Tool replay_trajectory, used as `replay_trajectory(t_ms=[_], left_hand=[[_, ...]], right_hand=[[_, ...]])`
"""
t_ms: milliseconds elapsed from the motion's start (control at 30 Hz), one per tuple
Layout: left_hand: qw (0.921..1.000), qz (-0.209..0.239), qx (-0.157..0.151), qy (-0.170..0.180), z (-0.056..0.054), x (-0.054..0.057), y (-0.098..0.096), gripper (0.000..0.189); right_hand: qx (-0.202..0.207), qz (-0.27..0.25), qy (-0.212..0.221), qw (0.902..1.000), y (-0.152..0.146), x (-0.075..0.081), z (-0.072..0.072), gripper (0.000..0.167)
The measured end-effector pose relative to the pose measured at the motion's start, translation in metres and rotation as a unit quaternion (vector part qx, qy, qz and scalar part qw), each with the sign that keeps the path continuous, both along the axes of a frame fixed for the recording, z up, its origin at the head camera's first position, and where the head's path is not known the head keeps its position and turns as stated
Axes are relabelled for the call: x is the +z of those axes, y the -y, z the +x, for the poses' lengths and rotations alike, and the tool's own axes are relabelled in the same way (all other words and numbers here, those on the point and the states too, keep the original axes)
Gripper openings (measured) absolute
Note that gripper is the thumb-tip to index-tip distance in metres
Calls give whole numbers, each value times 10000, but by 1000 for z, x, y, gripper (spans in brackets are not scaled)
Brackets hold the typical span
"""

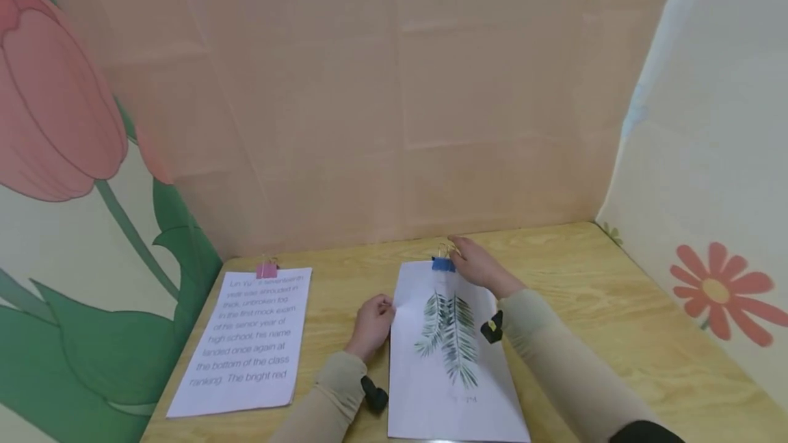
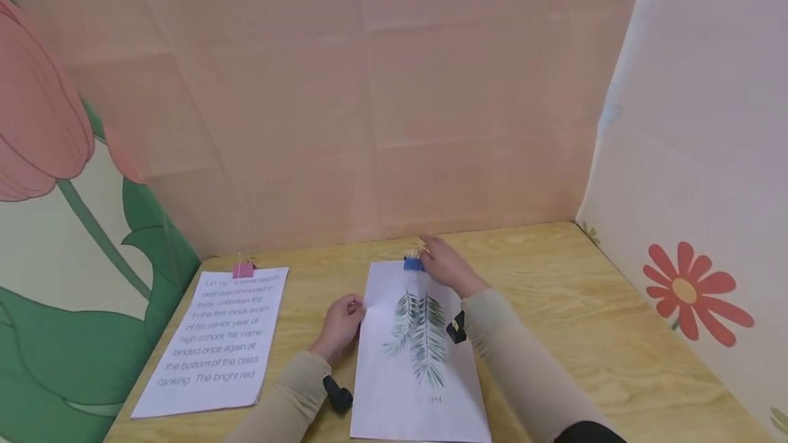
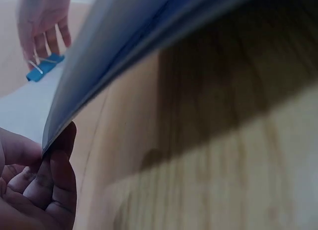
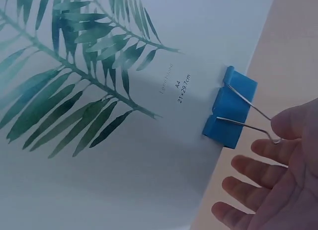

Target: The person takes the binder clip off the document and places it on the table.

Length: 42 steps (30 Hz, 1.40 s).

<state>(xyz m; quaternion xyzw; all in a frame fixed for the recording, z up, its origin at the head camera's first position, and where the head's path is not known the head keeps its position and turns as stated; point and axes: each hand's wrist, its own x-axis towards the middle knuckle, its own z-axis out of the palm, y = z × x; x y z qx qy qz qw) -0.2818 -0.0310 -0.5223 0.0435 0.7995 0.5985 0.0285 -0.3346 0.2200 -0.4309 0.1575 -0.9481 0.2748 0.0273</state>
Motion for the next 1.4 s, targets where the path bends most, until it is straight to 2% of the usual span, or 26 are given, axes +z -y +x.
replay_trajectory(t_ms=[133, 267, 433, 667, 833, 900, 1200, 1400], left_hand=[[10000, 4, 13, -82, -1, 3, -1, 8], [10000, 13, -28, -89, -1, 5, -1, 8], [10000, -16, -61, 21, 1, 6, -1, 10], [10000, -33, -5, 82, 2, 8, 0, 11], [10000, -51, -9, 59, 1, 8, 0, 11], [10000, -70, 11, 21, 1, 7, 0, 12], [9999, 27, 50, 160, 7, -3, -2, 11], [9998, 4, 128, 124, 6, -1, -2, 12]], right_hand=[[-13, -73, 362, 9993, 2, 3, -3, 46], [4, -175, 473, 9987, -1, 3, -5, 39], [276, -291, 487, 9980, -10, 2, -6, 36], [496, -724, 780, 9931, -18, 7, -3, 19], [706, -1057, 916, 9877, -27, 11, 0, 53], [779, -1068, 927, 9869, -30, 13, 1, 60], [994, -712, 1137, 9860, -41, 5, 9, 66], [1055, -591, 839, 9891, -43, 3, 9, 60]])
